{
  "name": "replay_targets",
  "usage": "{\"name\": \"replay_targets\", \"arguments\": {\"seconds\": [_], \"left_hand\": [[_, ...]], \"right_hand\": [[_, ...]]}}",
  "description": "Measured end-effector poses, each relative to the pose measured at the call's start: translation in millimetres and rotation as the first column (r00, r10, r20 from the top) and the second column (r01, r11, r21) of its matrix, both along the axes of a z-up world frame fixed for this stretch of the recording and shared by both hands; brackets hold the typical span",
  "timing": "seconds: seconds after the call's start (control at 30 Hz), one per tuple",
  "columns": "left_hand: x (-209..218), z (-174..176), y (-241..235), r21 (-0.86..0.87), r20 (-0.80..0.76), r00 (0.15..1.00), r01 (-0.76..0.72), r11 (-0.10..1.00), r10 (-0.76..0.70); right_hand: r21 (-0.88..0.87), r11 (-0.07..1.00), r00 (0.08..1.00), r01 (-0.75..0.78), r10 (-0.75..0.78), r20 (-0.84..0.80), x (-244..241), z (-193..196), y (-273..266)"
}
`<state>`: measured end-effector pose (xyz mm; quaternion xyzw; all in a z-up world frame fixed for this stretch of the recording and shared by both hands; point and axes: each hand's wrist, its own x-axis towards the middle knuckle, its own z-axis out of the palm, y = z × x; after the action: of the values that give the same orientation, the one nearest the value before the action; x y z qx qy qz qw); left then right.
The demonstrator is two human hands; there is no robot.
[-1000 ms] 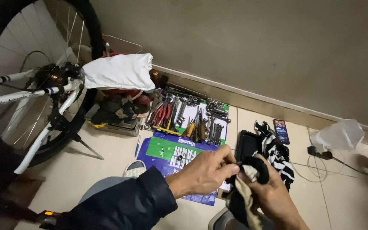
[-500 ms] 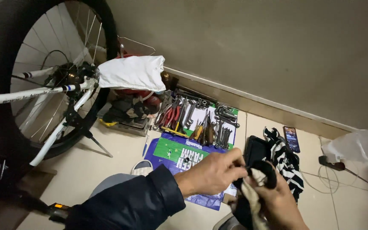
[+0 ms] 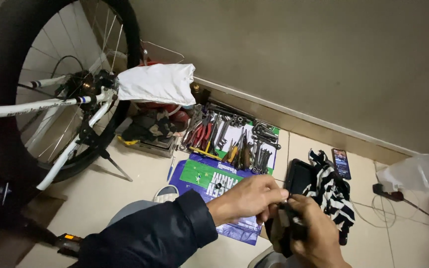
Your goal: The person sits on a green stool and wipes a small black bicycle part with a black and white cloth. They then reach for a screwdriver from a collection of tools laid out on a cardboard box and wipe it with the cloth. The person continues to wipe the small black part and other items with the cloth.
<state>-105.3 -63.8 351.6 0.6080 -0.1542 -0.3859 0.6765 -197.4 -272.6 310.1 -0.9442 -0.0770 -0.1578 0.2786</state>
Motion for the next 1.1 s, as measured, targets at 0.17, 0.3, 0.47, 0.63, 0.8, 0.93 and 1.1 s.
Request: {"name": "replay_targets", "arguments": {"seconds": [0.17, 0.3, 0.47, 0.63, 0.8, 0.93, 1.1], "left_hand": [[-5.3, 4.3, 4.5, -0.02, 0.379, 0.924, -0.044, 0.999, 0.049], [0.7, 3.1, 4.6, -0.102, 0.966, 0.235, -0.023, 0.994, 0.105], [-1.0, 21.5, 2.6, -0.113, 0.659, 0.727, -0.156, 0.981, 0.191], [3.2, 10.2, -4.5, -0.251, 0.209, 0.956, -0.151, 0.956, 0.206], [4.0, 12.2, -4.7, -0.263, 0.085, 0.973, -0.185, 0.947, 0.213], [17.3, 4.4, -1.6, -0.448, -0.105, 0.964, -0.266, 0.854, 0.245], [13.3, 13.0, 3.2, -0.41, -0.157, 0.982, -0.161, 0.898, 0.104]], "right_hand": [[0.326, 0.926, 0.969, 0.189, -0.122, -0.215, 4.2, 28.0, 10.4], [0.749, 0.384, 0.826, 0.54, -0.071, -0.559, 12.8, 35.2, 10.1], [0.92, 0.156, 0.925, 0.36, 0.068, -0.374, 13.8, 31.7, 15.3], [0.946, 0.151, 0.955, 0.286, 0.038, -0.295, 12.6, 42.2, 26.0], [0.942, 0.178, 0.952, 0.284, 0.066, -0.299, 13.9, 35.6, 14.7], [0.953, 0.253, 0.97, 0.17, 0.127, -0.207, 12.3, 51.8, 17.0], [0.951, 0.293, 0.994, 0.099, -0.069, -0.082, 15.0, 69.7, 35.5]]}}
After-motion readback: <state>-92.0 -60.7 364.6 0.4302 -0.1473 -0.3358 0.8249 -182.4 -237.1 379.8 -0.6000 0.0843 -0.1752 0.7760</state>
